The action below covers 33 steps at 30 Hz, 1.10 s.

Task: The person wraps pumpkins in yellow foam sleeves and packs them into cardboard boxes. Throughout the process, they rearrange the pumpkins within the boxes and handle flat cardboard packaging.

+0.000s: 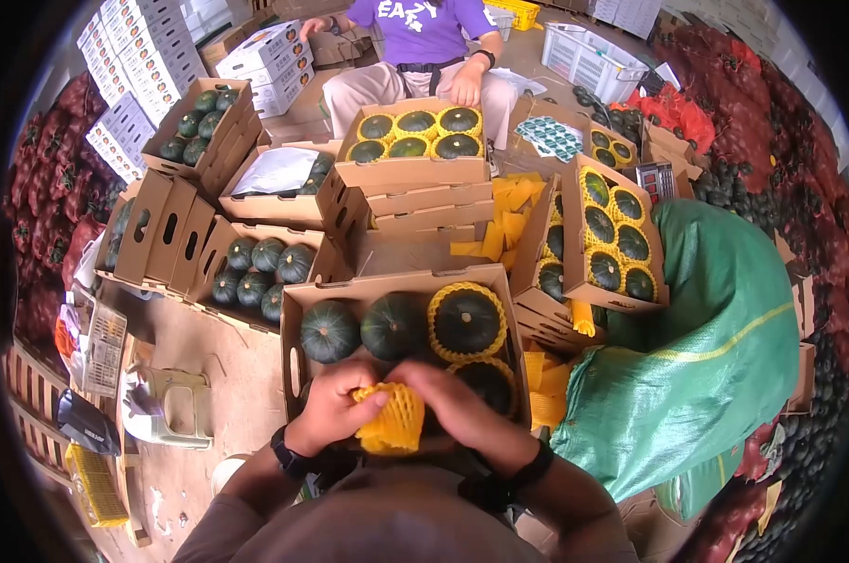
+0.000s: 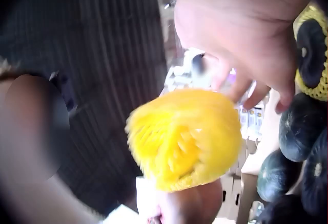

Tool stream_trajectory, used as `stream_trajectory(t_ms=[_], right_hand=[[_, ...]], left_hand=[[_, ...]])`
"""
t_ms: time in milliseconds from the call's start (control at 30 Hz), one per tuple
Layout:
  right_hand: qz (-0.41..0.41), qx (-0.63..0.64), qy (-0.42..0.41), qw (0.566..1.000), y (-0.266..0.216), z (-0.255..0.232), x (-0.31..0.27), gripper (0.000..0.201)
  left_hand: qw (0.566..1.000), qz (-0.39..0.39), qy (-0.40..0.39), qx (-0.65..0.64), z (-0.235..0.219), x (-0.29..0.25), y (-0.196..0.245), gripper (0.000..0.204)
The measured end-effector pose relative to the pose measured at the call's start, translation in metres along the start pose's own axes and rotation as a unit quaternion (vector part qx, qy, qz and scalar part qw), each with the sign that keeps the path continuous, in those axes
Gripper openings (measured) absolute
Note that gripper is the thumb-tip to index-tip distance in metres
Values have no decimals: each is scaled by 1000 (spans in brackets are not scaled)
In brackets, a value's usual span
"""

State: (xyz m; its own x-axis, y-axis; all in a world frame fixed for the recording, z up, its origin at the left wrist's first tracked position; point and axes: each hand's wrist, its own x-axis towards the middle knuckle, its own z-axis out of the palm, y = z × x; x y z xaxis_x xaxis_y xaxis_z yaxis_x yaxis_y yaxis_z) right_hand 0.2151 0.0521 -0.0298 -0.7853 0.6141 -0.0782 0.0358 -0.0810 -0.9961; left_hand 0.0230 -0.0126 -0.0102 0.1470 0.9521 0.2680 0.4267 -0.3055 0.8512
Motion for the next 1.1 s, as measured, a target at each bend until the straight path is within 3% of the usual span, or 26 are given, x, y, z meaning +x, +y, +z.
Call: stream_trajectory(t_ms=[33, 67, 100, 133, 167, 200, 233, 267, 300, 333, 367, 433, 467, 533, 567, 600, 667, 767, 833, 933, 967, 1033, 1067, 1100], right_hand=[[-8, -56, -6, 998, -11, 12, -5, 34], [-14, -108, -10, 994, -22, 24, -10, 28], [9, -6, 81, 997, -7, 13, -6, 18], [-9, 368, 142, 919, -17, 10, 1, 18], [34, 406, 182, 895, -35, 3, 2, 17], [76, 440, 219, 867, -46, -5, -2, 16], [66, 384, 161, 907, -41, -7, -13, 16], [93, 150, 144, 974, -21, -9, -26, 32], [137, 62, 92, 984, -21, -1, -35, 48], [177, -27, 40, 983, -22, 5, -43, 65], [236, 76, -38, 968, -2, 4, -46, 89], [349, 143, -28, 926, 7, 8, -37, 86], [379, 183, -2, 907, 11, 10, -30, 82], [354, 275, 91, 890, 19, 20, -21, 74], [336, 319, 136, 876, 21, 21, -18, 70], [241, 218, 130, 937, 23, 22, -21, 66], [40, 7, 112, 993, 29, 24, -33, 59], [13, 28, 212, 977, 27, 16, -31, 32], [14, 66, 291, 954, 24, 16, -24, 25], [64, 229, 322, 916, 16, 17, -9, 28], [111, 328, 300, 889, 7, 18, -5, 34], [99, 396, 247, 879, -18, 18, -7, 37], [92, 429, 221, 871, -23, 17, -9, 38], [-67, 240, 222, 943, -7, 11, -11, 36]], left_hand=[[949, -120, 24, -291, 7, -3, -11, 26], [784, -248, 19, -569, 3, -11, -15, 14], [733, -223, -12, -643, 5, -11, -6, 15], [674, -192, -40, -712, 6, -8, 5, 22], [661, -180, -103, -721, 4, -7, 9, 46], [763, -210, -64, -608, 7, -9, 9, 47], [900, -247, -51, -354, 0, -7, -2, 46], [962, -263, -36, -69, -8, -6, -18, 44], [968, -248, 0, -33, -8, -7, -25, 39], [976, -202, -36, 77, -9, -9, -31, 47], [967, -211, -95, 106, -2, -12, -39, 50], [939, -265, -187, 114, 15, -6, -37, 51], [938, -273, -176, 125, 22, -2, -35, 50], [935, -284, -151, 149, 29, 4, -37, 47], [947, -288, -121, 79, 18, 6, -37, 42], [938, -308, -149, 57, 8, 9, -30, 43], [946, -242, -83, -200, 10, -6, -29, 46], [818, -285, -38, -498, 14, -6, -12, 45], [805, -269, -16, -529, 16, -6, -17, 47], [803, -243, 20, -544, 22, -5, -15, 52], [805, -234, 35, -543, 24, -5, -12, 53], [809, -225, 63, -540, 28, -3, -7, 59], [823, -254, 23, -507, 26, -3, -10, 61], [834, -282, -17, -473, 23, -2, -15, 63]])
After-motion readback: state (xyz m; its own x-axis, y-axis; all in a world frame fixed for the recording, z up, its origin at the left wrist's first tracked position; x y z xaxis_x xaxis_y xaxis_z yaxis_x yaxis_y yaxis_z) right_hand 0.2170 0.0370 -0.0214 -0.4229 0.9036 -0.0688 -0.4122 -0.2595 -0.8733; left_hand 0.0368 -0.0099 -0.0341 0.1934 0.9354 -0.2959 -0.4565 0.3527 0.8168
